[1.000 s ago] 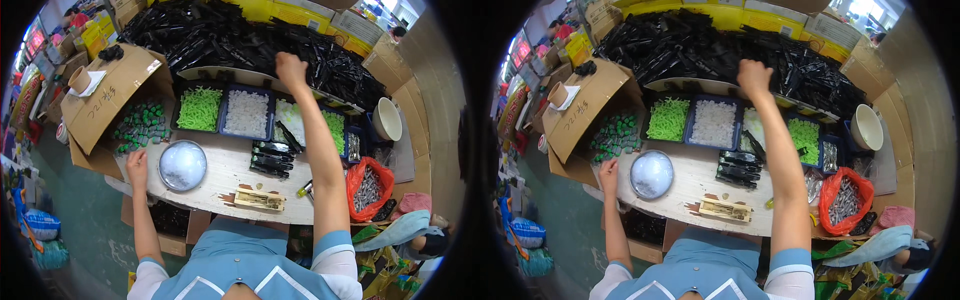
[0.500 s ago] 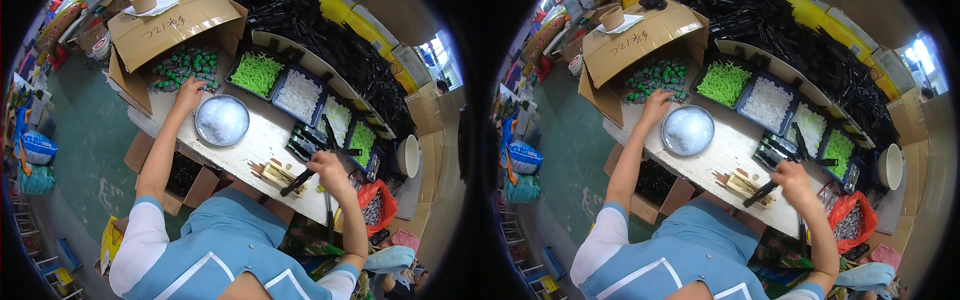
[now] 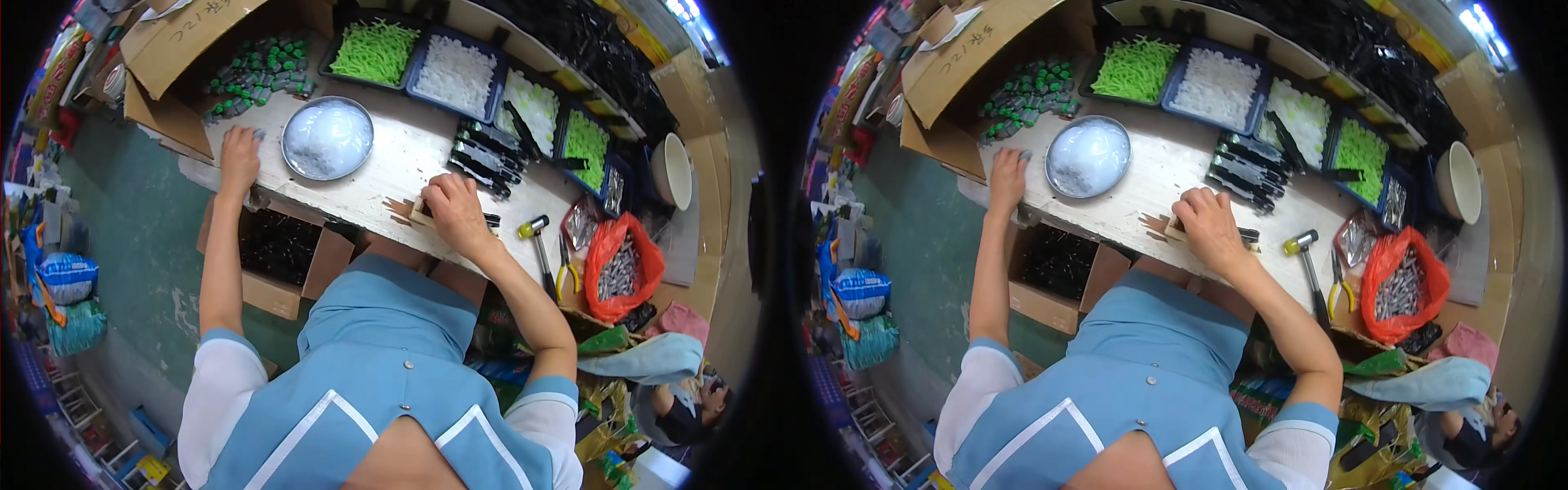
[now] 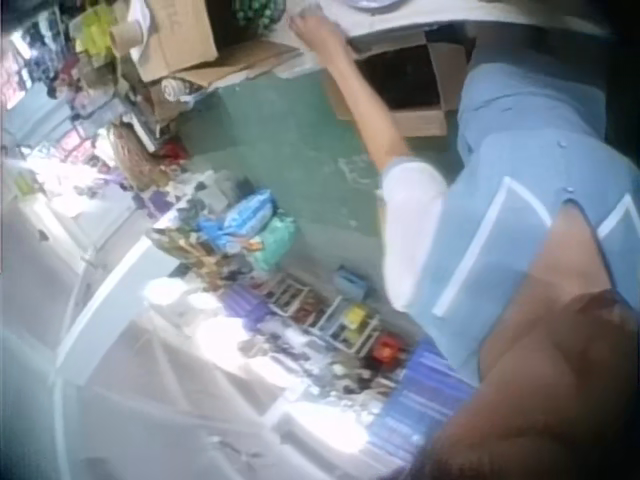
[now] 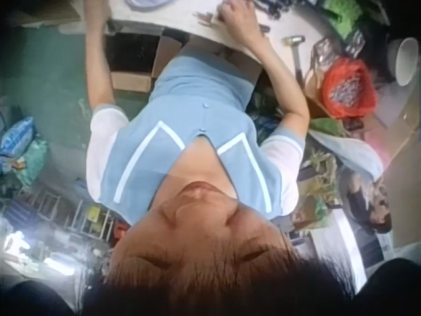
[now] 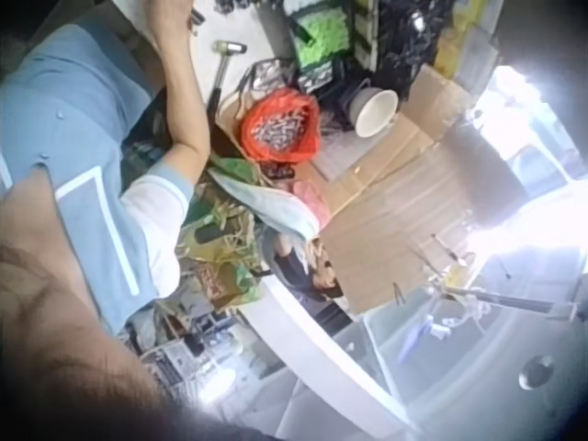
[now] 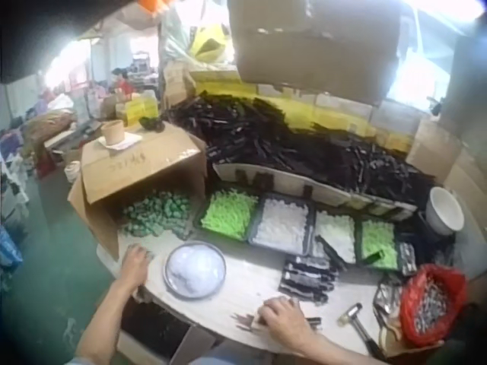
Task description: Assembling small plastic toy components at a factory workbench using a mallet.
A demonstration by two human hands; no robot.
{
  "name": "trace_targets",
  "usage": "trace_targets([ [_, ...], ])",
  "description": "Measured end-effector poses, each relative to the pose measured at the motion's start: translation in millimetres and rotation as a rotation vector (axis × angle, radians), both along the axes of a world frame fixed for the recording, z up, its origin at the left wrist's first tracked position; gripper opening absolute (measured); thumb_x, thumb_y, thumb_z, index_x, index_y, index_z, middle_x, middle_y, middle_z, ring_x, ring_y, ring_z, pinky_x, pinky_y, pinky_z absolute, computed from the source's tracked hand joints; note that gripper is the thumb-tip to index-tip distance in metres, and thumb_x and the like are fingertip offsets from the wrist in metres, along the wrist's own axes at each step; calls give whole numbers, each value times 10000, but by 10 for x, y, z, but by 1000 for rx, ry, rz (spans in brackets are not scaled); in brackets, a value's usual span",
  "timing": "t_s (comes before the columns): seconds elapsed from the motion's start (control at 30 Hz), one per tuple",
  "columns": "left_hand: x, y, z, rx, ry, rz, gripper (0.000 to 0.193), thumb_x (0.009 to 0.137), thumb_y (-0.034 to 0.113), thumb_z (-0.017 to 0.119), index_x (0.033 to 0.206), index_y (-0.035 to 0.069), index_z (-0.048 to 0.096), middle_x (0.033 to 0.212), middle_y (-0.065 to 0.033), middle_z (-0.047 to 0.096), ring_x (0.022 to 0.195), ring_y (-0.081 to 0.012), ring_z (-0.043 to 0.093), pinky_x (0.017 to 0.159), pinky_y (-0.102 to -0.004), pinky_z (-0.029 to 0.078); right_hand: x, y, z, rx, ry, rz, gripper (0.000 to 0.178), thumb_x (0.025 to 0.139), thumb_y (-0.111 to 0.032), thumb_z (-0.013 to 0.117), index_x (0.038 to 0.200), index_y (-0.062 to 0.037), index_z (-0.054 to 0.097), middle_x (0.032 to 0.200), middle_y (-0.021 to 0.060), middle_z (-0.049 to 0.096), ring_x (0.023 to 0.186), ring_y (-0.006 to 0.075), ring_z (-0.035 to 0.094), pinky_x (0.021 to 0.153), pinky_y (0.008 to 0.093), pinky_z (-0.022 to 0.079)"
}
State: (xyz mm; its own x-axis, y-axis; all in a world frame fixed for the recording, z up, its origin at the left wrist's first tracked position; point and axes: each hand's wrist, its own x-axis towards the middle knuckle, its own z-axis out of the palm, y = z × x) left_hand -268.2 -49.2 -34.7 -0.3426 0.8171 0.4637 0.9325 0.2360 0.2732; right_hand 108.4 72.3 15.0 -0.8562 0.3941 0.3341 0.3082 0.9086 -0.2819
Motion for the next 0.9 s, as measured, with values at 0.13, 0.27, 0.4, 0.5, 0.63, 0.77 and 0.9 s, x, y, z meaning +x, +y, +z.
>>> trace_targets([
  [0.13, 77, -145, -41, -50, 149, 117, 223, 801, 102, 576, 1012, 30, 585, 975, -90, 536, 943, -284, 482, 778, -410, 405, -49, -125, -108, 11, 106, -176, 117, 688, -22, 537, 789, -83, 536, 824, 53, 519, 824, 230, 482, 726, 359, 321],
  [0.27, -11, -141, -85, -60, 180, 119, 222, 795, 113, 595, 1000, 28, 602, 938, -88, 551, 904, -292, 509, 751, -405, 419, 130, -155, 90, -56, 118, -151, 159, 773, -71, 599, 932, -71, 607, 963, 52, 576, 922, 233, 504, 808, 362, 331],
  [0.4, 6, -171, 59, 204, -222, 86, 190, 782, 120, 643, 939, 15, 639, 804, -66, 594, 665, -201, 553, 601, -293, 442, 385, -334, 29, 57, -109, -194, 346, 836, -178, 557, 1175, -109, 536, 1233, 19, 513, 1113, 201, 463, 979, 427, 259],
  [0.5, 570, -109, 510, 343, -1077, 7, 161, 783, 129, 676, 915, 41, 652, 733, 16, 585, 641, -41, 500, 550, -181, 396, 445, -400, -107, 102, -184, -205, 416, 851, -222, 541, 1248, -118, 476, 1323, 7, 446, 1190, 175, 413, 1019, 457, 214],
  [0.63, 1444, 179, 746, -13, -1282, -258, 158, 768, 132, 685, 890, 35, 657, 707, 13, 589, 576, -48, 480, 496, -187, 383, 444, -358, -129, 95, -84, -218, 367, 860, -226, 527, 1202, -94, 512, 1283, 21, 487, 1165, 186, 442, 1002, 441, 235],
  [0.77, 2116, 457, 760, -296, -1136, -431, 160, 759, 145, 671, 840, 8, 668, 659, -19, 615, 577, -82, 542, 514, -227, 439, 478, -267, -132, -129, 378, -314, 221, 844, -152, 543, 1035, -49, 586, 1096, 57, 599, 974, 233, 518, 875, 362, 326],
  [0.9, 2455, 602, 660, -367, -821, -445, 245, 683, 208, 689, 838, 18, 675, 686, -147, 636, 603, -215, 616, 568, -319, 478, 485, -276, -149, -172, 418, -348, 186, 848, -153, 541, 993, -48, 592, 1025, 50, 616, 929, 226, 527, 847, 353, 335],
])
